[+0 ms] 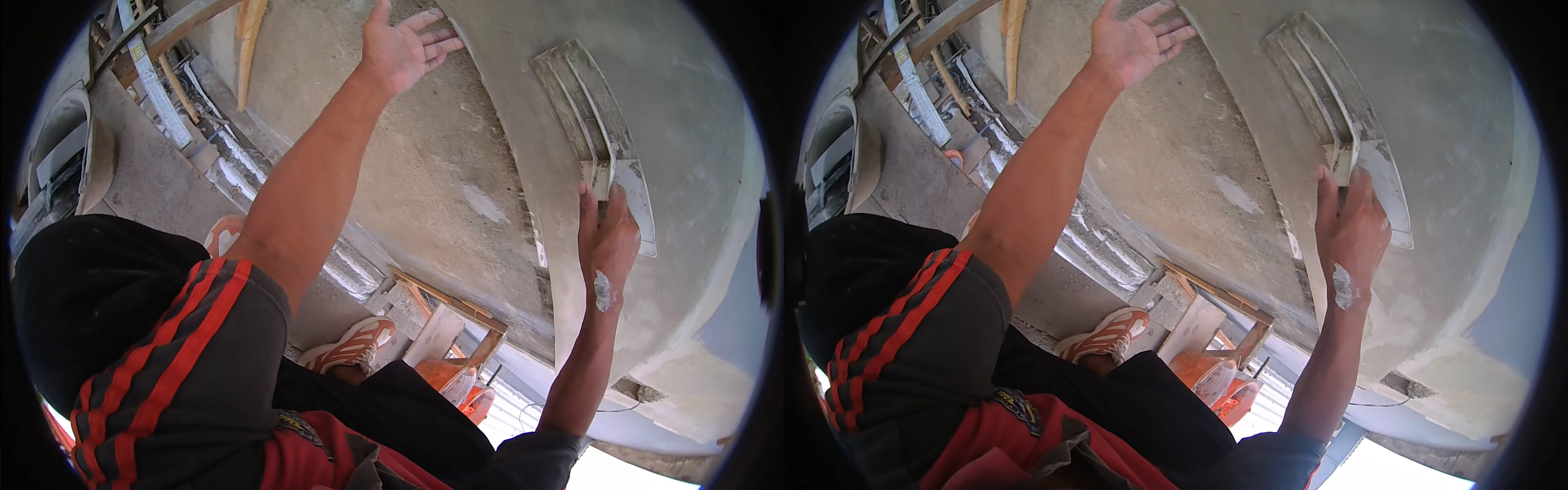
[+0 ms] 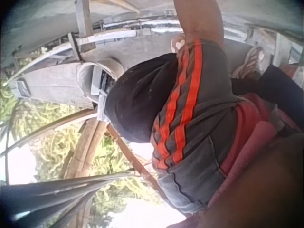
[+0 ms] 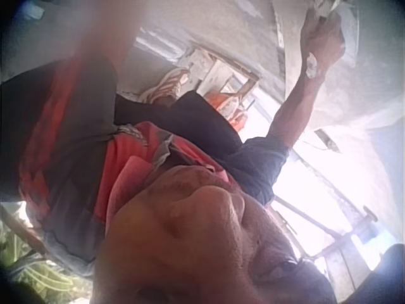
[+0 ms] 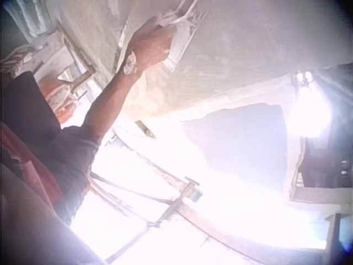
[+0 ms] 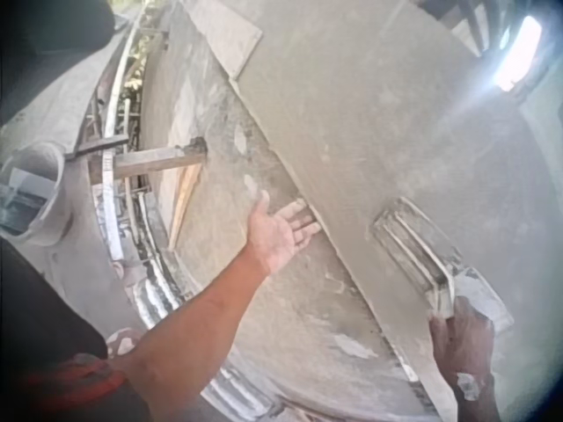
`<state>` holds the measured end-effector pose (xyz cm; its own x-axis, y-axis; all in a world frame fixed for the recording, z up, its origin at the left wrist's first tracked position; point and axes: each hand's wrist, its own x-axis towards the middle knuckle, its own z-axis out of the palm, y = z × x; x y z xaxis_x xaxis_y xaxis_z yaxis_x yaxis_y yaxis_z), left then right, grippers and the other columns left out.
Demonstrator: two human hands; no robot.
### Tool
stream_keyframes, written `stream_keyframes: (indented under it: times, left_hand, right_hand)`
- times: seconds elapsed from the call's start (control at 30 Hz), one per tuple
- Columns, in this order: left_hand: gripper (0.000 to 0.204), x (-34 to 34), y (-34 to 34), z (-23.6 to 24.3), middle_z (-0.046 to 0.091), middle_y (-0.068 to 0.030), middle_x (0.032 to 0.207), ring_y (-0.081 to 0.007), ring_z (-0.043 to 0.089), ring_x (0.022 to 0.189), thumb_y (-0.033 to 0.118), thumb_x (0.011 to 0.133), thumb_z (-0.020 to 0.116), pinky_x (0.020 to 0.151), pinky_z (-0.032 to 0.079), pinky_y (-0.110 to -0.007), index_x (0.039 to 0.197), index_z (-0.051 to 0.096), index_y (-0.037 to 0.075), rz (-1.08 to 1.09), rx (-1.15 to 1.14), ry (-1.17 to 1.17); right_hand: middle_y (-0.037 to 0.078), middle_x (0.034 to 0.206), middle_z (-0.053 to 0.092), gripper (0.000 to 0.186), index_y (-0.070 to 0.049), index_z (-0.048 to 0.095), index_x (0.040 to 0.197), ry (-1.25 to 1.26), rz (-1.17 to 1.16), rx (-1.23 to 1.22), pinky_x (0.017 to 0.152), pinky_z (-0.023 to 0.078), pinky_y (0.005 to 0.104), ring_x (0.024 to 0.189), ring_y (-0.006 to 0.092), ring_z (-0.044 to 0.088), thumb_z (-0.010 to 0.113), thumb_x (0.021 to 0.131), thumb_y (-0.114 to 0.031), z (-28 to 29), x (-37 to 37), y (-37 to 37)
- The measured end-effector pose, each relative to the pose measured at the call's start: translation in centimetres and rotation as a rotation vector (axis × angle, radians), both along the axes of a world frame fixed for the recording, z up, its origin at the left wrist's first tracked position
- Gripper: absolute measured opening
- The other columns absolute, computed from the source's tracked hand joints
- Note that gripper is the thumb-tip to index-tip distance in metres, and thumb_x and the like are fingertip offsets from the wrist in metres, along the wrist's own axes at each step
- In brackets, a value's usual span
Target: The person applies plaster to a curved wall using a trowel and a finishing float, smoothing the surface in broad strokes. The person then uses a brush to clean the edge of the plastered area.
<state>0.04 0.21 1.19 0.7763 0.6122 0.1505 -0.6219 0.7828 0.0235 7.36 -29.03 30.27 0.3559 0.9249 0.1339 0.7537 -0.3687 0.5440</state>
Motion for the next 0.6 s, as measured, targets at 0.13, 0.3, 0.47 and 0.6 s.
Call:
stream_keyframes:
  times: [0.13, 0.3, 0.47, 0.6]
  left_hand:
    - [0.107, -0.4, 0.2, 0.4, 0.045, -0.0241, 0.159, -0.0397, 0.055, 0.136, 0.089, 0.095, 0.027, 0.099, 0.048, -0.043, 0.165, 0.029, 0.007, -0.033, -0.008, -0.063]
    - [0.101, -2.1, -1.4, 2.4, 0.023, -0.0339, 0.170, -0.0437, 0.036, 0.155, 0.075, 0.104, 0.010, 0.124, 0.023, -0.048, 0.168, 0.019, -0.002, 0.098, 0.104, 0.179]
    - [0.104, -3.0, -1.8, 3.9, 0.029, -0.0360, 0.167, -0.0441, 0.039, 0.153, 0.076, 0.103, 0.006, 0.127, 0.015, -0.045, 0.167, 0.022, -0.004, 0.106, 0.112, 0.218]
    - [0.099, -3.3, -1.6, 3.8, 0.015, -0.0296, 0.174, -0.0421, 0.033, 0.157, 0.075, 0.105, 0.012, 0.123, 0.024, -0.049, 0.169, 0.013, 0.000, 0.065, 0.101, 0.188]
  right_hand:
    - [0.016, 0.079, 0.071, 0.033, -0.002, 0.064, 0.104, 0.009, 0.054, -0.135, 0.066, 0.055, 0.0515, 0.075, 0.0412, 0.071, 0.069, 0.103, -0.035, 0.7, -0.4, -1.0]
    - [0.020, 0.095, 0.073, 0.036, -0.003, 0.066, 0.110, -0.065, 0.006, -0.319, 0.074, 0.056, 0.0521, 0.088, 0.0405, 0.072, 0.067, 0.103, -0.038, -1.1, -0.5, -1.9]
    - [0.022, 0.087, 0.071, 0.040, -0.001, 0.064, 0.110, -0.099, 0.061, -0.067, 0.070, 0.054, 0.0529, 0.081, 0.0436, 0.070, 0.065, 0.105, -0.041, -2.0, -2.0, 4.7]
    - [0.021, 0.083, 0.070, 0.040, -0.001, 0.063, 0.104, 0.043, -0.053, 0.030, 0.069, 0.053, 0.0527, 0.074, 0.0453, 0.068, 0.065, 0.105, -0.041, 0.5, -2.7, 6.5]
